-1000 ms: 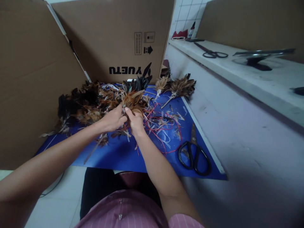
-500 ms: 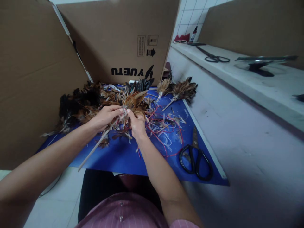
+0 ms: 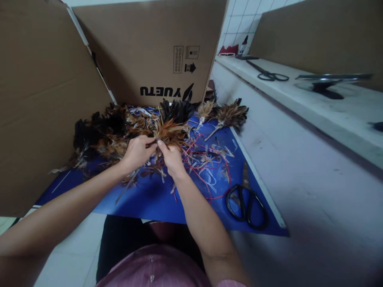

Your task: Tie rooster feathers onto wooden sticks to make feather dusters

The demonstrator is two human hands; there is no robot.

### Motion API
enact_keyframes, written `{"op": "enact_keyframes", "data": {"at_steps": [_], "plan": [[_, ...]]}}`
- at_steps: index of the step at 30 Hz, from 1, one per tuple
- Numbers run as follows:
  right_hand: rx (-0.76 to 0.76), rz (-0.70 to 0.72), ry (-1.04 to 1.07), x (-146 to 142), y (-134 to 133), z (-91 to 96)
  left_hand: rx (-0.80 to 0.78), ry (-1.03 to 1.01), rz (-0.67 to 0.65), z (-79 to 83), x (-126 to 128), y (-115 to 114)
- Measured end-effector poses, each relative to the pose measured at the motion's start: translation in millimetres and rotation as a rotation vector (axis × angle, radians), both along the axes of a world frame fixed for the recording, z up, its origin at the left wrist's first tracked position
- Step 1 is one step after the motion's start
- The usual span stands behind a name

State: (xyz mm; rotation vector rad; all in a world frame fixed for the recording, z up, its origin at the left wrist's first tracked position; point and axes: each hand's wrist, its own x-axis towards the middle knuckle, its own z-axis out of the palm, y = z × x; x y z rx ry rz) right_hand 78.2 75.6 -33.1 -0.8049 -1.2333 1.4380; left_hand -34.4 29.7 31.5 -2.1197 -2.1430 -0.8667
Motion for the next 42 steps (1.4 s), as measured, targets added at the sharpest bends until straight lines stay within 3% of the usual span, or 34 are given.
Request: {"op": "enact_keyframes", "data": {"at_steps": [6, 15, 18, 21, 26, 32, 37, 42], "plan": [[-0.075, -0.038, 0.194, 2, -3, 10.8, 0.108, 0.087, -0.069, 1.1, 9, -3], [-0.198, -0.037, 0.325, 4, -7, 19.7, 0.012, -0.176, -0.100, 25.7, 6, -11], [-0.181, -0.060, 0.397, 5, -7, 22.5, -0.032, -0.382, -0.093, 24.4, 5, -9], [-0.134, -0.086, 0.438, 4, -6, 21.6, -0.091, -0.714, -0.096, 21.9, 8, -7], [-0.107, -0.121, 0.412, 4, -3, 19.4, -0.176, -1.185, 0.028, 17.1, 10, -5], [-0.129, -0.119, 0.348, 6, -3, 18.4, -0.335, -1.142, -0.103, 5.2, 17, -7], [-0.134, -0.094, 0.332, 8, -4, 18.2, -0.261, -1.156, -0.162, -10.6, 29, -1], [-0.133, -0.084, 0.373, 8, -4, 18.8, -0.191, -1.006, -0.091, -18.6, 25, 7]]}}
